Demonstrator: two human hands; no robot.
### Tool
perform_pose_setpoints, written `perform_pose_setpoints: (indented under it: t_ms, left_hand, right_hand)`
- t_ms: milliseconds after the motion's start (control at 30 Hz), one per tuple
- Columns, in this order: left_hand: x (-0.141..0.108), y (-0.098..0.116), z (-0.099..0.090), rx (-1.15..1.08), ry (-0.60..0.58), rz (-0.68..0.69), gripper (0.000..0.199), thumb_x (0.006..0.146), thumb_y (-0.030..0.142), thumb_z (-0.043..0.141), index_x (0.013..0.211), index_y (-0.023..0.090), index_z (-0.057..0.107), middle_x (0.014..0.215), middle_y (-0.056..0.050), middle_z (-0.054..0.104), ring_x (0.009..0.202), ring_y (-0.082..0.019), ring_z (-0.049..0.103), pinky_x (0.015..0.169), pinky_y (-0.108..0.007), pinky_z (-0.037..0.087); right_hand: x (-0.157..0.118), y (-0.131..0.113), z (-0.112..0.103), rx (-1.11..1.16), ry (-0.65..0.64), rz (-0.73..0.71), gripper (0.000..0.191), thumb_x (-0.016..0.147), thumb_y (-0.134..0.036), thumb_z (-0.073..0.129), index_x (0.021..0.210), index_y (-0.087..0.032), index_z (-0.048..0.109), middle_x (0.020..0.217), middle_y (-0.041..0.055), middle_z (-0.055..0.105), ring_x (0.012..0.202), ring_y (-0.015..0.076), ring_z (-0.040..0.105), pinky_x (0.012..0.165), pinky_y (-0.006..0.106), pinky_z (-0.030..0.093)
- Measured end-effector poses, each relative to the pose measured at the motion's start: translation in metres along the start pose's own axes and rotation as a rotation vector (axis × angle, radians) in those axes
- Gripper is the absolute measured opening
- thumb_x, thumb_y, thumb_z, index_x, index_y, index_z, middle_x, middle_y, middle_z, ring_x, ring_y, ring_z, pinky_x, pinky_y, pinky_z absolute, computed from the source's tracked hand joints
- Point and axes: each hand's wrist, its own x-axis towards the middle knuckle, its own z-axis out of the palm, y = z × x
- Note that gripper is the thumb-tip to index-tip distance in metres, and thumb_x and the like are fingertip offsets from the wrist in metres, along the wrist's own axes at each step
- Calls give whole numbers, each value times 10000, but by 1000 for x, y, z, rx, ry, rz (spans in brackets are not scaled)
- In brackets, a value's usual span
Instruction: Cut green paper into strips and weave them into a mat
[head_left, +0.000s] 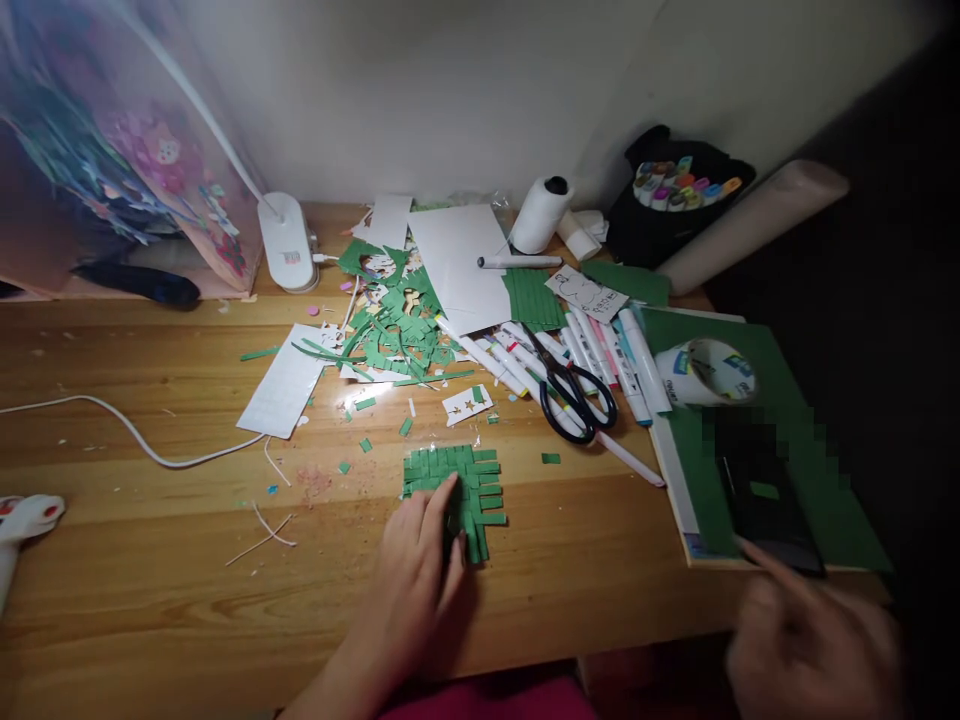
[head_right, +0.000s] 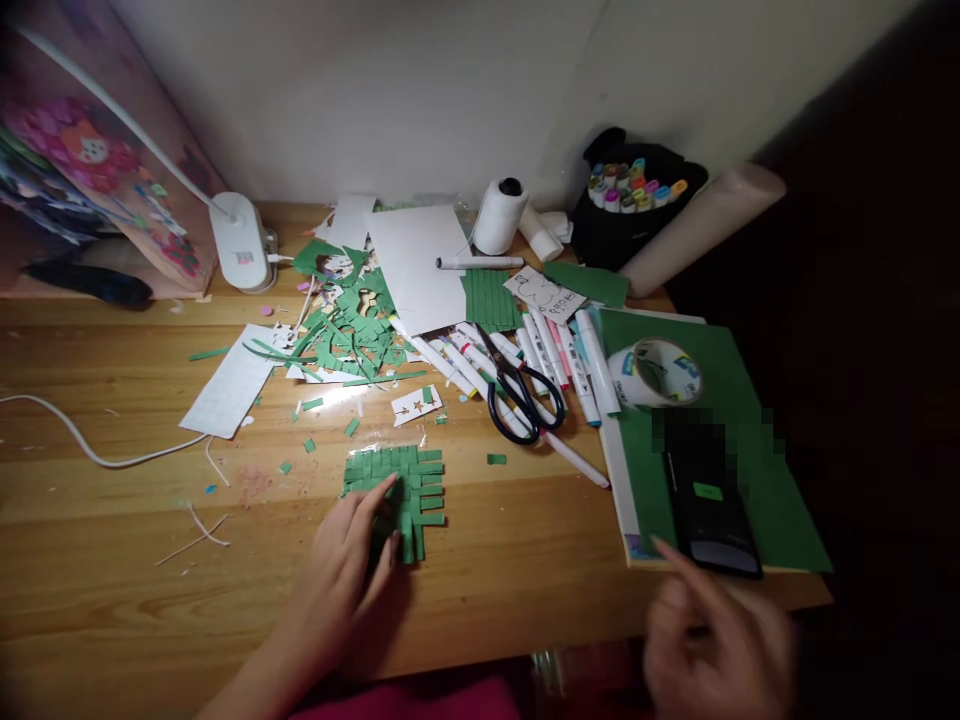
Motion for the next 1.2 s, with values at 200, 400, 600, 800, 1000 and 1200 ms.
perform_pose_setpoints:
  t_ms: [200, 400, 600, 800, 1000, 1200]
  left_hand:
    - [2, 2, 2, 16, 49, 2, 445, 891, 159, 409, 1325, 182, 312, 986, -95, 546, 875, -213, 547, 788, -395, 489]
    - [2, 3, 3, -42, 83, 3, 312, 878, 134, 413, 1189, 150, 426, 951, -94, 549, 871, -207, 548, 777, -375, 492]
    - [2, 3, -1, -70, 79, 1, 284, 890, 139, 411, 1174, 141, 422, 979, -105, 557, 912, -205, 546, 813, -382, 484]
    - [-1, 3, -10, -169, 39, -74, 252, 918, 175, 408, 1170, 185, 393, 1052, -100, 559, 1003, -202, 546, 864, -390, 467]
    - [-1, 2, -15, -240, 24, -89, 168, 912, 170, 417, 1077, 189, 442, 992, -69, 565, 937, -174, 558, 828, -341, 471]
    - [-1, 1, -16, -276, 18, -117, 180, 913, 155, 408, 1084, 192, 449, 999, -67, 567, 942, -169, 556, 835, -335, 463]
  right_hand:
    - [44, -98, 34, 314, -718, -581, 614, 894, -405, 467, 1450, -237, 268, 892, 78, 539, 787, 235, 484, 714, 370, 433]
    - [41, -95, 55, 178, -783, -669, 555, 903, -484, 424, 1362, -173, 451, 821, 88, 543, 747, 235, 448, 673, 350, 390]
    - [29, -53, 46, 89, -501, -427, 394, 928, -289, 419, 1252, -112, 557, 770, 78, 515, 699, 224, 429, 653, 359, 375]
    - [32, -85, 42, 489, -680, -373, 275, 889, -265, 530, 1145, -189, 595, 881, 73, 552, 833, 211, 514, 749, 342, 451]
    - [43, -121, 52, 665, -904, -605, 439, 784, -467, 632, 1090, -154, 599, 1016, 109, 587, 949, 239, 507, 839, 384, 453]
    - [49, -135, 57, 500, -930, -709, 216, 803, -327, 612, 898, -134, 588, 905, 106, 594, 875, 240, 511, 772, 370, 466]
